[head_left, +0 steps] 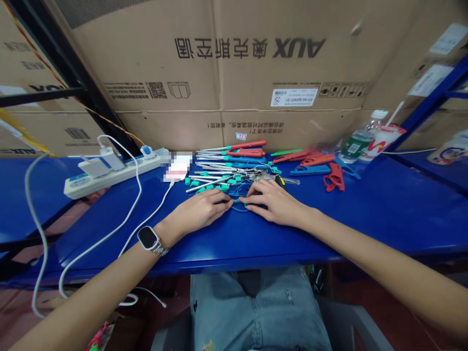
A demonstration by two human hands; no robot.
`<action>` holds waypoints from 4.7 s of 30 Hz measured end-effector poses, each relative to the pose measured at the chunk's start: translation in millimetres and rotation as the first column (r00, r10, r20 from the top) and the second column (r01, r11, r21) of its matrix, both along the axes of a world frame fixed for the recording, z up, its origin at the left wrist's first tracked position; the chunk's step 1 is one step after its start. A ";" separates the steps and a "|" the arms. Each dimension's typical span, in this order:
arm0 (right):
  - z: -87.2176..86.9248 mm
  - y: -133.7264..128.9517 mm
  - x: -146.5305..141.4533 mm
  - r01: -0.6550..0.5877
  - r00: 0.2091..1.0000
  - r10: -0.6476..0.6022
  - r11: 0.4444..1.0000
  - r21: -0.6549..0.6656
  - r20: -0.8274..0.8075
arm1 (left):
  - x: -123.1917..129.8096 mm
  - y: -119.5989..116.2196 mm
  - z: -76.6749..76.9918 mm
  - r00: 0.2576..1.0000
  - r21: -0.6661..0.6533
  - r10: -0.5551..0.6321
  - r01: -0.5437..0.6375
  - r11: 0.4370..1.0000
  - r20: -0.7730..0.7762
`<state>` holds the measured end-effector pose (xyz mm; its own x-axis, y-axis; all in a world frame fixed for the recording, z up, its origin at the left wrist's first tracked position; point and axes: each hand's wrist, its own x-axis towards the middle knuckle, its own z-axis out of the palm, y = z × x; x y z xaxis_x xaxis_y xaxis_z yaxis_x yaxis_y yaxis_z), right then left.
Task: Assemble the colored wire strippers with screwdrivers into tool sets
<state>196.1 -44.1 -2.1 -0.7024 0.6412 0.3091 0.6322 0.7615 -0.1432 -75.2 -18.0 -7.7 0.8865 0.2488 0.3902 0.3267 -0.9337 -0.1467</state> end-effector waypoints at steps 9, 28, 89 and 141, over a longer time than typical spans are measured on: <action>2.6 0.9 -2.1 0.005 0.999 -0.004 1.000 -0.015 0.035 | -2.7 -0.9 -1.4 0.999 -0.068 0.016 -0.014 0.998 0.028; 2.7 -2.1 -4.1 0.057 0.998 -0.058 0.995 -0.083 -0.003 | -12.5 -10.7 2.3 0.990 -0.179 0.136 -0.128 0.975 0.030; 21.3 12.9 17.3 0.101 0.941 -0.059 0.989 0.111 -0.332 | -4.1 -9.6 1.4 0.990 0.068 0.141 -0.142 0.987 0.022; 2.6 0.6 -7.9 -0.091 0.957 0.021 0.969 -0.230 -0.291 | -5.1 -5.7 -6.5 0.864 -0.692 0.396 -0.079 0.717 0.311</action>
